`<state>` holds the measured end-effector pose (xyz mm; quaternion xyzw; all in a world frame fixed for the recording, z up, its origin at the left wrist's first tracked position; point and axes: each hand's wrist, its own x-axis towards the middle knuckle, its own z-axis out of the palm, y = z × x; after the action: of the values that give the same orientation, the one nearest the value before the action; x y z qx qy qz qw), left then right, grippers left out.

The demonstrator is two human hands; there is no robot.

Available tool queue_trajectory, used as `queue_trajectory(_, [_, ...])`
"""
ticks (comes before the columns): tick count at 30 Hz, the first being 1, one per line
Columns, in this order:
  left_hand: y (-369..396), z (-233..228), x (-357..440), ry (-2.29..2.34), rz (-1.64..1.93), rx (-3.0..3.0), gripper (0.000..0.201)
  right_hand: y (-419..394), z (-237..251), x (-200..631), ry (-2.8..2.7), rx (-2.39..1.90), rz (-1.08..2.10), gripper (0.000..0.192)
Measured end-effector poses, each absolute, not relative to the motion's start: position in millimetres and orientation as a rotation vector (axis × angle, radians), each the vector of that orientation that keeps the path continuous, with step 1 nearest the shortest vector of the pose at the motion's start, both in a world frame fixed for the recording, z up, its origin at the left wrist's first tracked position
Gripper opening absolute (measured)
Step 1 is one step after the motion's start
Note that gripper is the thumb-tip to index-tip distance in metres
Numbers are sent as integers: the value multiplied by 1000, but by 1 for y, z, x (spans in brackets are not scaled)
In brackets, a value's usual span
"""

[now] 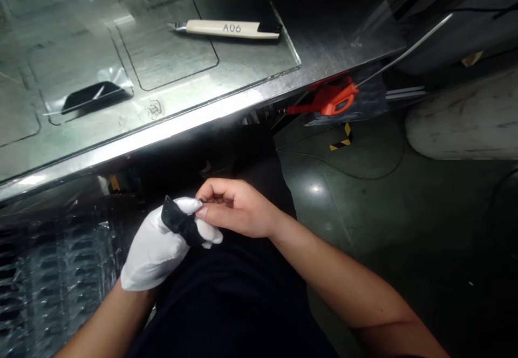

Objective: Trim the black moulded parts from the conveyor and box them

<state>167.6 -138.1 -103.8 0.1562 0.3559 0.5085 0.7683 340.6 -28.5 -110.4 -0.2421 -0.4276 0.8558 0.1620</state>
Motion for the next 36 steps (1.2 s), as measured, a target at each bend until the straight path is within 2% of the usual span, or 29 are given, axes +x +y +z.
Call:
queue_trajectory(3, [-137,-103,166,926,1054,398,45,-28,-112,342,-1424,-768,2277,19])
queue_trajectory(7, [-132,-105,166,1382,1003,529,38,-34,-119,342,-1912,-895,1582,11])
queue_trajectory(9, [-129,-106,166,1515,1002,554,38,-37,-123,340,-2000,-884,1334,10])
queue_trajectory(11, [-129,-107,165,1520,1010,529,39,-39,-124,338,-1943,-914,1396,11])
queue_trajectory(15, [-135,-107,163,1120,1059,446,39,-36,-119,335,-1412,-834,2242,24])
queue_trajectory(17, [-139,-108,163,941,1092,439,43,-35,-114,334,-1252,-732,2415,27])
queue_trajectory(19, [-141,-109,163,924,1131,430,44,-33,-111,333,-1435,-773,2191,22])
queue_trajectory(22, [-140,-111,163,1065,1167,402,38,-31,-111,335,-1921,-718,1399,7])
queue_trajectory(24, [-137,-110,162,1155,1142,389,40,-29,-115,338,-2067,-576,1021,11])
queue_trajectory(25, [-135,-109,161,1176,1122,388,36,-28,-116,340,-2094,-515,943,16])
queue_trajectory(28, [-127,-105,161,1112,1060,379,17,-28,-116,344,-2095,-451,976,27])
queue_trajectory(31, [-120,-102,157,1025,1028,413,20,-27,-111,343,-2087,-469,1132,26])
queue_trajectory(36, [-116,-105,143,913,1022,485,64,-18,-106,335,-2066,-522,1350,12])
